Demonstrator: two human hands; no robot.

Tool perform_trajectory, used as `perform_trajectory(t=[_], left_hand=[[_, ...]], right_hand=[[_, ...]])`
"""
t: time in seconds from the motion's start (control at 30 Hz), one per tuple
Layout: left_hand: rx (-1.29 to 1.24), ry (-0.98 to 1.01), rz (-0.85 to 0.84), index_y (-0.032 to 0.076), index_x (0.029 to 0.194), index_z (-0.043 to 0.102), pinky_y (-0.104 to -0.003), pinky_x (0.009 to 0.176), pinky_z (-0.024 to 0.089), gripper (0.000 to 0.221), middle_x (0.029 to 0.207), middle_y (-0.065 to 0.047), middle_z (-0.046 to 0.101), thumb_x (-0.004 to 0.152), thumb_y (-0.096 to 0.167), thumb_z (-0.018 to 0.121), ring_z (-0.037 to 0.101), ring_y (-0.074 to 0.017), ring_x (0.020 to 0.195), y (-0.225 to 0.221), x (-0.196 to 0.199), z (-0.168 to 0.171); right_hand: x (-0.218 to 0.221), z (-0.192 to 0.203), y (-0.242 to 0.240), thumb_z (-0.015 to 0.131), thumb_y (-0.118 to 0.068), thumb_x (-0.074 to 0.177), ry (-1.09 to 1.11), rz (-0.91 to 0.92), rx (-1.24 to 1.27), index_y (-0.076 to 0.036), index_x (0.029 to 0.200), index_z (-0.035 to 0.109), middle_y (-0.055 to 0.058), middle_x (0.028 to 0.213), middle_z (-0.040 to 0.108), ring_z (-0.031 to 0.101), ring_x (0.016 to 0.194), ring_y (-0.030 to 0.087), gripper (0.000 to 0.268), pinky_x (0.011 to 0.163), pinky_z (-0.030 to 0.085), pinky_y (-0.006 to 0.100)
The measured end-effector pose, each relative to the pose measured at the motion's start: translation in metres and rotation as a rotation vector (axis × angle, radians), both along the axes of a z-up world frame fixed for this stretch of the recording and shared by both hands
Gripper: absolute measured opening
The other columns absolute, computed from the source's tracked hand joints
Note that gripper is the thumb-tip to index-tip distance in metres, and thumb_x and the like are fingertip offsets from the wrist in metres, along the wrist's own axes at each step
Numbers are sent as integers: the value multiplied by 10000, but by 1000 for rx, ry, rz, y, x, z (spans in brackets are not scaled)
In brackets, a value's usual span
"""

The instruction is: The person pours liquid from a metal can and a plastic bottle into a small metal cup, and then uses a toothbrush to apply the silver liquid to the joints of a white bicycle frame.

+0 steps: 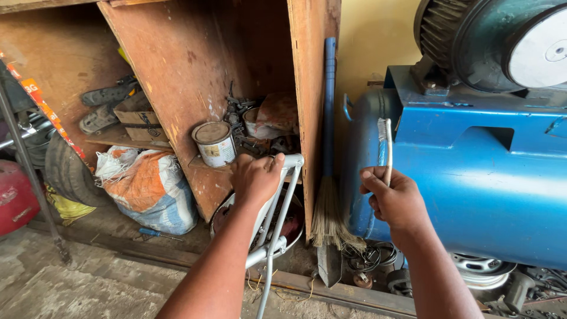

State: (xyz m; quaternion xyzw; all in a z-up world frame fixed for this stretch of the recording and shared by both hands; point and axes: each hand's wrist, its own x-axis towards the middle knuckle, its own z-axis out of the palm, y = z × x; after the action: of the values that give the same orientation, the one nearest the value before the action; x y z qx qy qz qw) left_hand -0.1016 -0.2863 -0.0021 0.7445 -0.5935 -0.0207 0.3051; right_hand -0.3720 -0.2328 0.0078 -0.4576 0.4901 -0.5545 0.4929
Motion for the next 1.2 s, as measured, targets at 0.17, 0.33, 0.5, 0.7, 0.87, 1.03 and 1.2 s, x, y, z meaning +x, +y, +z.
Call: perform_trajectory(t=[0.17, 0.33, 0.5, 0.7, 0.87, 1.03, 1.2], left_hand=[[59, -187, -55, 223, 1295, 687, -504, 1063, 333, 643, 1245, -92, 474, 979, 708, 407, 398, -290, 1221, 20, 13, -8], [-189, -110, -42, 215, 1188, 739, -540, 1039, 349, 513, 1209, -94, 525, 957, 608, 504, 442, -300, 1196, 58, 36, -13], [-374, 5, -144, 179, 1106, 755, -521, 1015, 413, 405, 1227, -90, 567, 915, 513, 631, 486, -297, 1201, 135, 75, -9], [-312, 19, -265, 178, 1057, 792, -535, 1072, 340, 400, 1353, -103, 509, 931, 514, 616, 426, -315, 1308, 209, 88, -5], [-267, -59, -229, 224, 1197, 799, -588, 1095, 277, 459, 1391, -118, 489, 974, 534, 543, 377, -323, 1375, 227, 87, -3], [-165, 330, -148, 182, 1185, 745, -451, 1040, 472, 590, 1411, -102, 469, 830, 643, 644, 466, -312, 1336, 228, 100, -3], [-198, 500, -246, 94, 1213, 734, -427, 1053, 500, 728, 1369, -143, 530, 793, 687, 681, 554, -311, 1314, 231, 110, 1]], right_hand=[[7, -1, -1, 727, -264, 913, 4, 3, 11, -73, 993, 704, 32, 771, 634, 458, 552, 87, 209, 462, 350, 250], [21, 1, -2, 724, -248, 912, 1, 36, -3, -65, 1038, 717, 44, 777, 644, 444, 535, 91, 223, 448, 336, 245], [65, 19, 13, 667, -230, 952, 80, 148, -132, -37, 1157, 740, 42, 846, 702, 500, 627, 96, 291, 549, 408, 243], [129, 52, 57, 575, -274, 1001, 127, 278, -126, -73, 1243, 687, 59, 897, 733, 614, 795, 165, 334, 762, 499, 313], [123, 77, 86, 566, -326, 1022, 337, 256, -72, -56, 1211, 699, 95, 877, 751, 618, 824, 153, 356, 807, 475, 297], [104, 85, 113, 550, -332, 1025, 302, 296, 3, -32, 1223, 695, 115, 850, 710, 537, 627, 125, 388, 578, 460, 256], [117, 86, 148, 514, -302, 1021, 204, 469, 130, -18, 1319, 648, 164, 825, 783, 485, 500, 123, 433, 412, 351, 237]])
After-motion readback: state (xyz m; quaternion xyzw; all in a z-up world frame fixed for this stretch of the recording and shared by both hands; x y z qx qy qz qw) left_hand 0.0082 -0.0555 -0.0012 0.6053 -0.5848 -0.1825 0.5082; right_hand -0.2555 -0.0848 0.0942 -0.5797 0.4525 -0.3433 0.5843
